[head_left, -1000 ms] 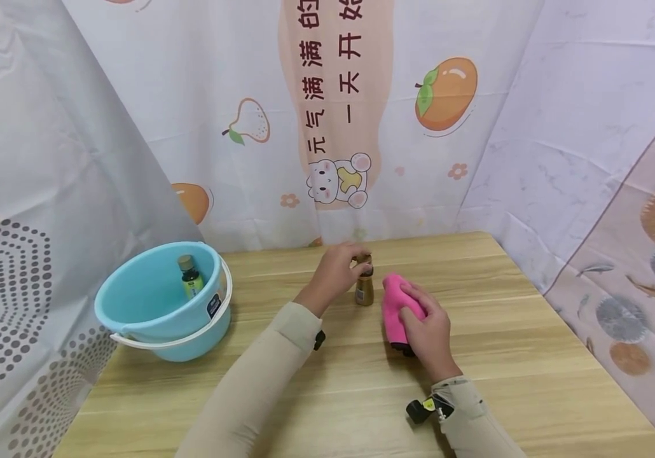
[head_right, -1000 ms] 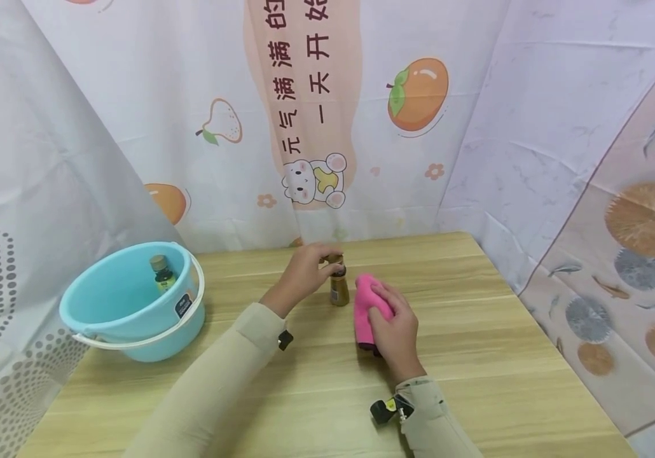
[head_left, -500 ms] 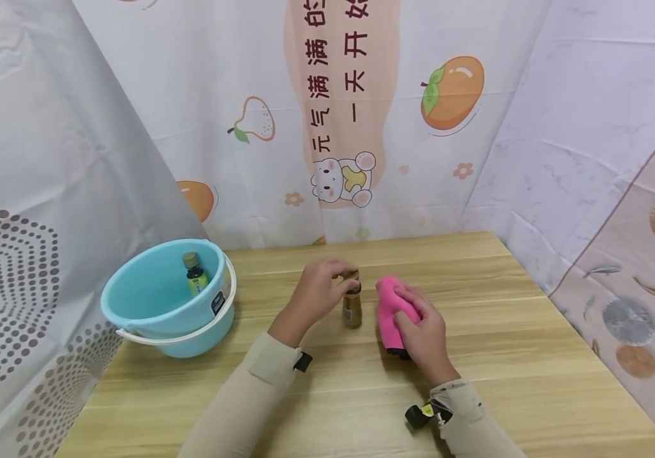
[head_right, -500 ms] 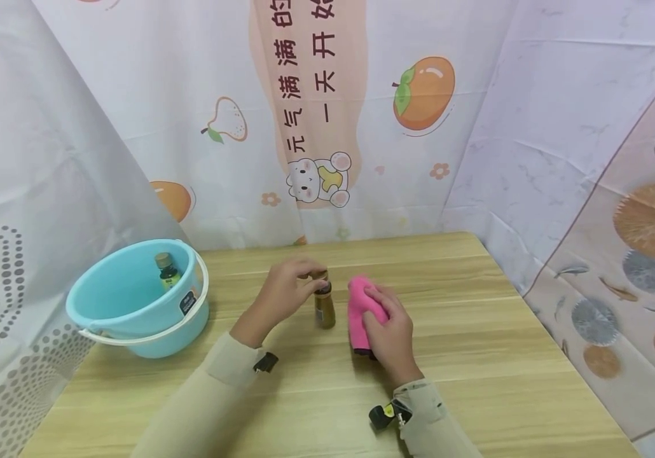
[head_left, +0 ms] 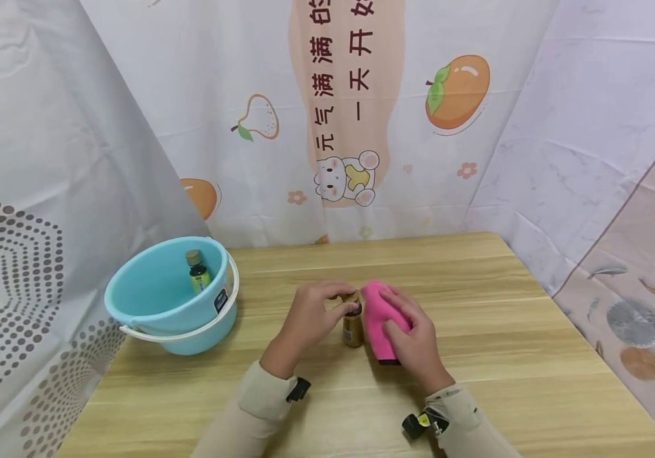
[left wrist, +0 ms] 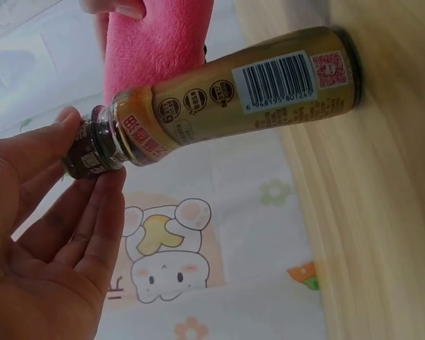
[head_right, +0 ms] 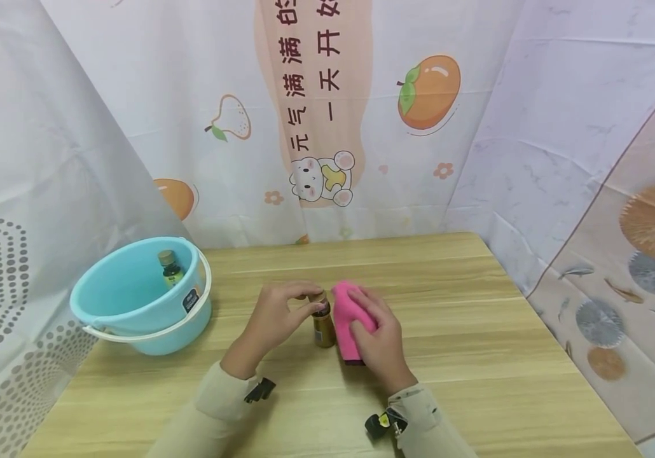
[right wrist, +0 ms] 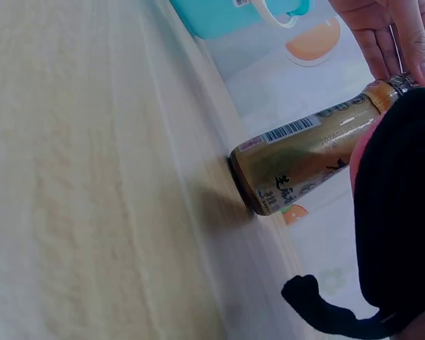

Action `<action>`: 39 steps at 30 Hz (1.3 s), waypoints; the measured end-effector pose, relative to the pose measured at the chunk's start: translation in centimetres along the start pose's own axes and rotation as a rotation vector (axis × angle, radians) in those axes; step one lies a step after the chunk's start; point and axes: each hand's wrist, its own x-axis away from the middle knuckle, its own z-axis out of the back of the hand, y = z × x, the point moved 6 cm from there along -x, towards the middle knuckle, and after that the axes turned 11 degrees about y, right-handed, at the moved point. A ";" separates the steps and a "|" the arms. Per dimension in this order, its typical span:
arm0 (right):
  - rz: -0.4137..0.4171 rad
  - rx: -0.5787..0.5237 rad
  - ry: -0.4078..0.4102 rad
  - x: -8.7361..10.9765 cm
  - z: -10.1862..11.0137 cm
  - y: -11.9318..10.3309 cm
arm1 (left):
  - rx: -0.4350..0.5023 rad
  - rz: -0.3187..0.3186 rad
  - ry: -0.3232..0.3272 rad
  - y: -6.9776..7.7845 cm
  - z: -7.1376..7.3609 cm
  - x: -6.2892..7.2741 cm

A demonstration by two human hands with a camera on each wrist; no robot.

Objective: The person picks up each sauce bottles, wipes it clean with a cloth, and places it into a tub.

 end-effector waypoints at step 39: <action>0.068 0.308 -0.171 0.7 -2.2 1.3 | -0.119 -0.039 0.134 1.3 0.1 1.1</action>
